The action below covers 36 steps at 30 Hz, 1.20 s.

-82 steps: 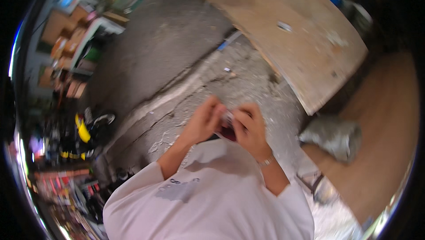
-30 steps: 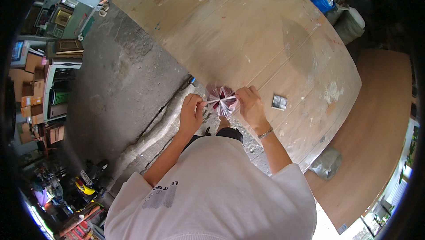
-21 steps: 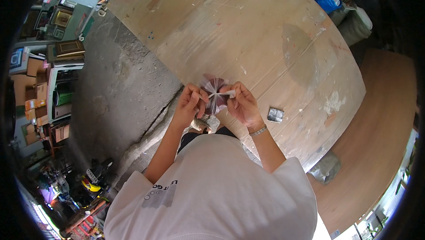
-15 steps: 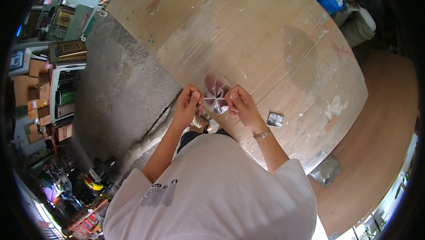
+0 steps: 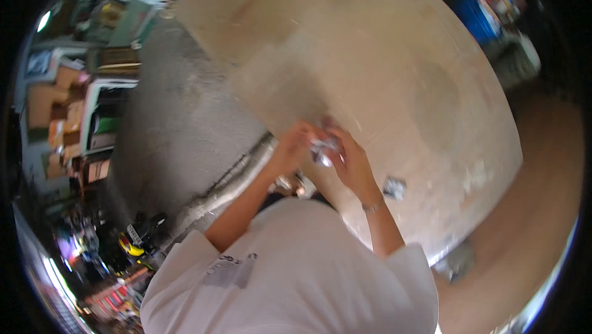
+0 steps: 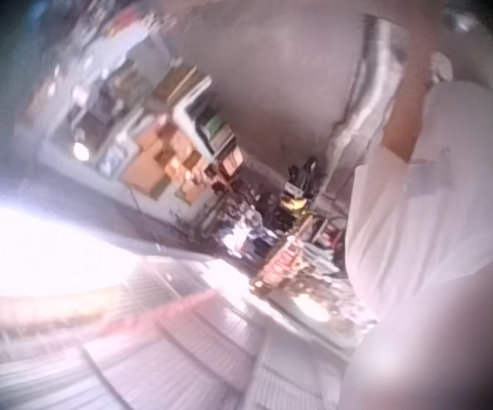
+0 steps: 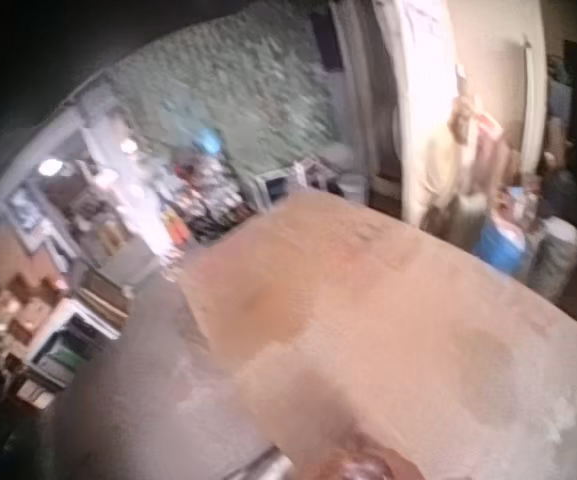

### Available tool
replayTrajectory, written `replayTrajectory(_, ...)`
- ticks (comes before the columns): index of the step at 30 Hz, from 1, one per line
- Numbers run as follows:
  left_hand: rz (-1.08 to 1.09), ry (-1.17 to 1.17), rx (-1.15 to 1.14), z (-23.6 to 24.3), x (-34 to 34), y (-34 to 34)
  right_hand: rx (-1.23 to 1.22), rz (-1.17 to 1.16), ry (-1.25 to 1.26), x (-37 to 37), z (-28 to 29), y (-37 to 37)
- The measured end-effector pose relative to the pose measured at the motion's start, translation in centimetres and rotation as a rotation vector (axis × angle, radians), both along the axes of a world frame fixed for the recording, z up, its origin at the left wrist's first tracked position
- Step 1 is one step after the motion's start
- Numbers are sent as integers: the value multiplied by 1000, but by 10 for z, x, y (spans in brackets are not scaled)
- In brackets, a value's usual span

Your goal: The person folds a light green cloth and a red cloth on a wooden table, then walks to a small shop area to pick up a plastic bag. The person places the folded red cloth into the plastic bag and ties it shut.

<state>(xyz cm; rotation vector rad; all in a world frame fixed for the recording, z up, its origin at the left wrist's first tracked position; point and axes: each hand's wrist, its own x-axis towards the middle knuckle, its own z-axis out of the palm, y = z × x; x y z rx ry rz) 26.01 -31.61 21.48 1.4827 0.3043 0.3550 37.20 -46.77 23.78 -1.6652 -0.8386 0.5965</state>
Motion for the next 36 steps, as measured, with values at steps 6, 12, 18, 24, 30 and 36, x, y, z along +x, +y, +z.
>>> replayTrajectory(6,26,-40,81,31,-7,24,-7,69,-281,-16,6,46)
replayTrajectory(12,390,-23,240,26,-87,46,114,310,-201,-55,37,102)
replayTrajectory(18,611,-56,354,36,-156,90,148,498,-256,-118,70,183)
replayTrajectory(24,822,-241,-313,28,-247,158,281,506,-306,-226,89,292)
replayTrajectory(30,802,-212,-591,58,-379,267,50,621,-14,-330,86,384)
replayTrajectory(36,808,106,-272,114,-517,353,459,648,-517,-461,98,471)
